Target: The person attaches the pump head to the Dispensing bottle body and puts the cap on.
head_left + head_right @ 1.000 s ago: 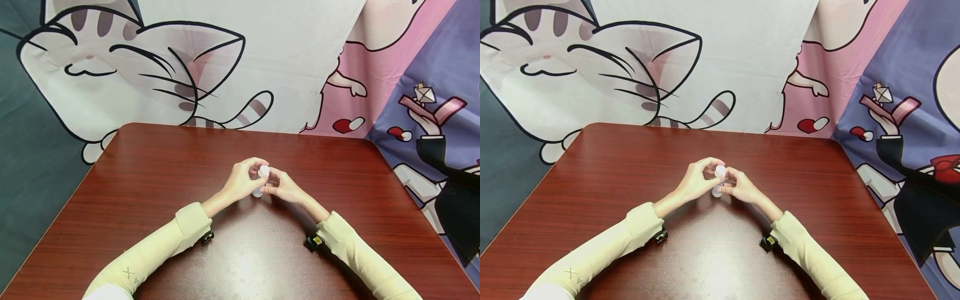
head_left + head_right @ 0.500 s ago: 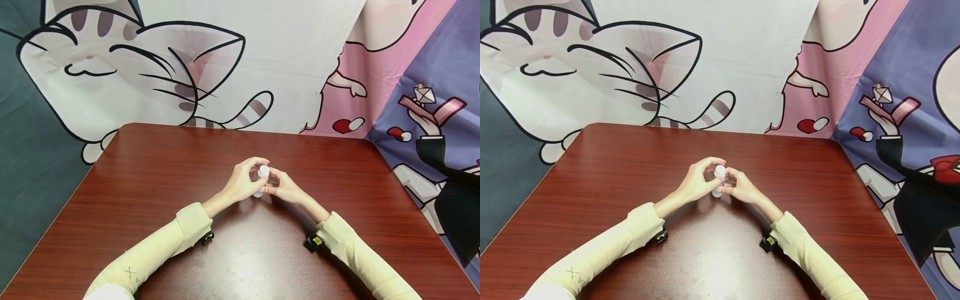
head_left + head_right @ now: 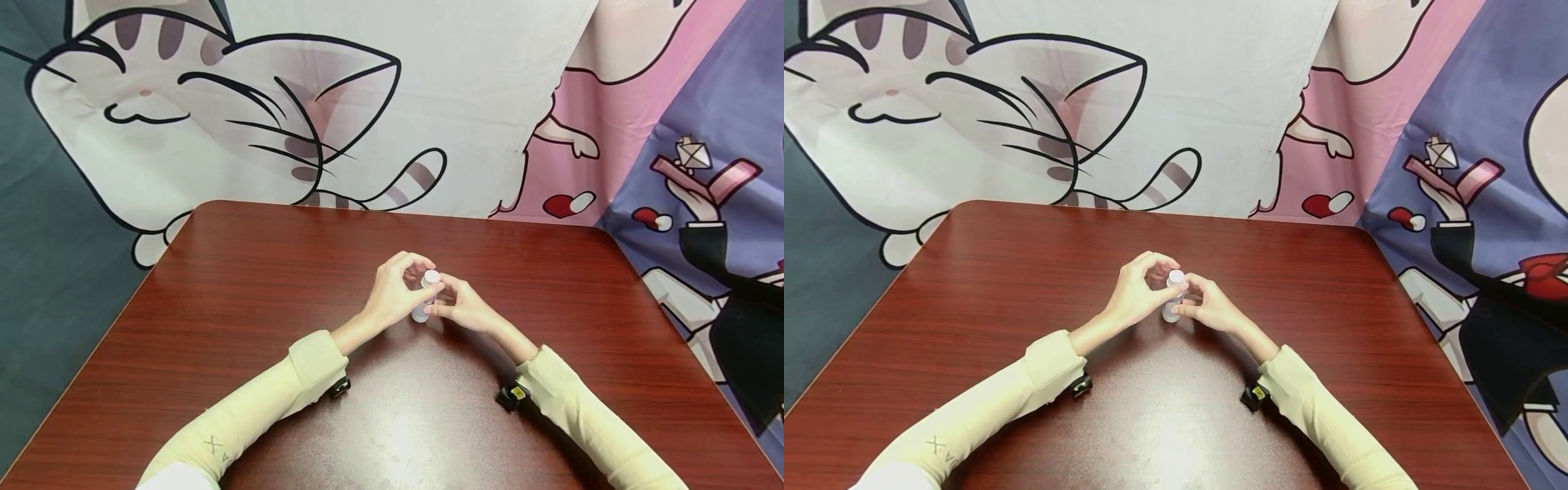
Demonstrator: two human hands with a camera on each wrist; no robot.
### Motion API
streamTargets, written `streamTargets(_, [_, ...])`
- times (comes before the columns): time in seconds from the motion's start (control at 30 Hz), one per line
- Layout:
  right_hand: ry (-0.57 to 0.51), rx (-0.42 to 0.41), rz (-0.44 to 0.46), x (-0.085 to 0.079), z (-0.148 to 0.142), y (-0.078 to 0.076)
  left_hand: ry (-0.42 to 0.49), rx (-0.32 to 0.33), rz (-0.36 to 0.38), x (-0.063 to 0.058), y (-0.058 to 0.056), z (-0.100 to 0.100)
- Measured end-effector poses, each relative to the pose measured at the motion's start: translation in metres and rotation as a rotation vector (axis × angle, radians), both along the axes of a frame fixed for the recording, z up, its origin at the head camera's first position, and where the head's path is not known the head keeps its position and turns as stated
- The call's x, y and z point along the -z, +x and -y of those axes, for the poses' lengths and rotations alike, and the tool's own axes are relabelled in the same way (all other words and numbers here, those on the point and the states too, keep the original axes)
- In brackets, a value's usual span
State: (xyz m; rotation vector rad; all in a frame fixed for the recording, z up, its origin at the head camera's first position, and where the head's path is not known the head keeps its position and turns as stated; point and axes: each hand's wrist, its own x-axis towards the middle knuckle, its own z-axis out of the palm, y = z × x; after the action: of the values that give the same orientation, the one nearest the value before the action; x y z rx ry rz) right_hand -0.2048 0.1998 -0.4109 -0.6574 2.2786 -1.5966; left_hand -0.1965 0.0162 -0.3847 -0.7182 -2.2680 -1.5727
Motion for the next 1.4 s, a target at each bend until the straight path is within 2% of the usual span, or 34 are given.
streamTargets(0.2, [0.0, -0.006, 0.01, 0.0006, -0.0006, -0.0003, 0.003, 0.01, -0.004, 0.0015, 0.0013, 0.0001])
streamTargets(0.43, [0.035, -0.005, -0.037, 0.0014, -0.0008, -0.0008, 0.007, 0.037, -0.006, 0.003, 0.0017, 0.0008])
streamTargets(0.63, [0.03, -0.007, -0.042, 0.0008, -0.0008, -0.0003, -0.008, 0.053, -0.016, 0.0017, 0.0019, 0.0008])
streamTargets(1.07, [0.03, -0.014, -0.048, 0.0008, 0.0004, -0.0002, -0.027, 0.114, -0.034, 0.0023, 0.002, -0.0008])
streamTargets(1.4, [0.052, 0.012, -0.049, 0.0007, -0.0021, 0.0009, -0.058, 0.121, -0.028, 0.0034, 0.0034, -0.0038])
